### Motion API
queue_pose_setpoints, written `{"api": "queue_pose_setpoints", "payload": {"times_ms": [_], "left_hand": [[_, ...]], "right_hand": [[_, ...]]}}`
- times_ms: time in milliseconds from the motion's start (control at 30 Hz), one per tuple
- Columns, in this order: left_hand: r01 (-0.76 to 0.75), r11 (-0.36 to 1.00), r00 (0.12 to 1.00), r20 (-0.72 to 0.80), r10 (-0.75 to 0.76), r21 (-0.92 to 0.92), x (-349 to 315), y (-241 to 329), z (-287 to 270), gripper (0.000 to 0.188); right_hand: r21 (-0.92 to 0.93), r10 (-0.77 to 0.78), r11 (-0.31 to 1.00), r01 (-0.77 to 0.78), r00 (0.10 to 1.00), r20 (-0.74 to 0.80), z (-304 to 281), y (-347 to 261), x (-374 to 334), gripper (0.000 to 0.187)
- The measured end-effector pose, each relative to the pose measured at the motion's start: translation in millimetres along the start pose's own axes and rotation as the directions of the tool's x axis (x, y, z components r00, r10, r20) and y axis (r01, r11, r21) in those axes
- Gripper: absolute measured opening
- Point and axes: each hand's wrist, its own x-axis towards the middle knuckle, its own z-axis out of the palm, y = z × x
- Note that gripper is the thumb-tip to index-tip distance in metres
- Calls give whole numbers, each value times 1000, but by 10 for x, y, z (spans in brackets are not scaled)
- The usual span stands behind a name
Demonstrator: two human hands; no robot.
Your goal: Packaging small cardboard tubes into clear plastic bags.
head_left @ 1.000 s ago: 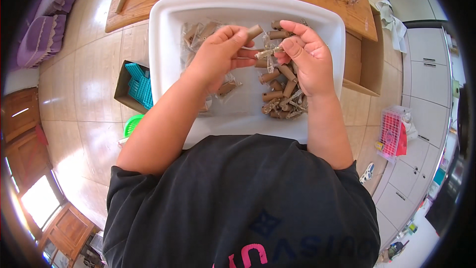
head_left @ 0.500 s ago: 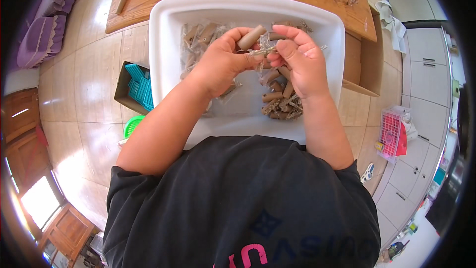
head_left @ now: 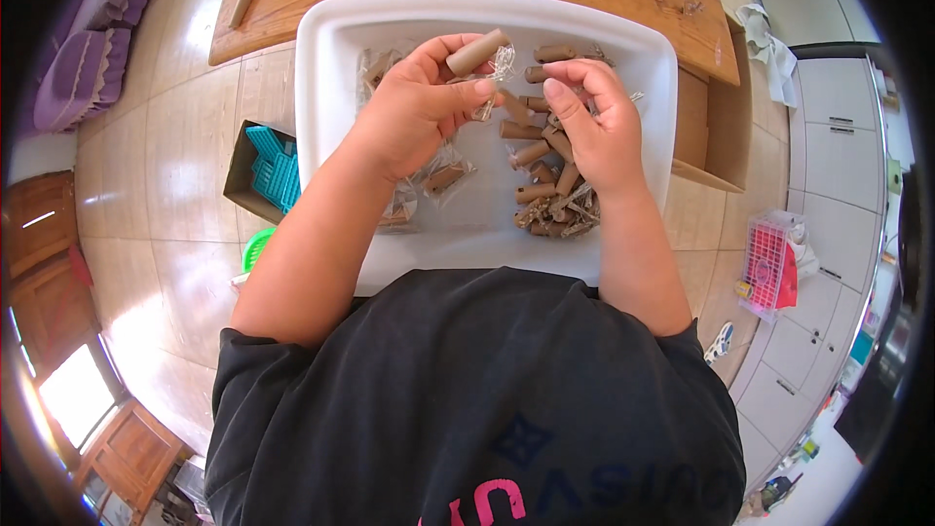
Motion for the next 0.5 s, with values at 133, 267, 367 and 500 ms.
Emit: {"api": "queue_pose_setpoints", "payload": {"times_ms": [133, 267, 367, 500], "left_hand": [[-68, 967, 997, -24, 76, 246, -10, -20, 94, 45], [-60, 938, 996, 86, 32, 342, -20, -89, 88, 40], [-13, 939, 999, 37, 0, 345, -8, -109, 87, 30], [-24, 950, 1000, 26, 17, 310, -20, -80, 126, 26]], "right_hand": [[399, 218, 886, -238, 971, 95, 85, -154, -64, 27], [500, 269, 791, -353, 934, 234, 103, -236, -34, 33], [555, 308, 712, -430, 902, 304, 78, -274, -15, 37], [587, 305, 672, -452, 891, 337, 18, -173, -12, 41]]}}
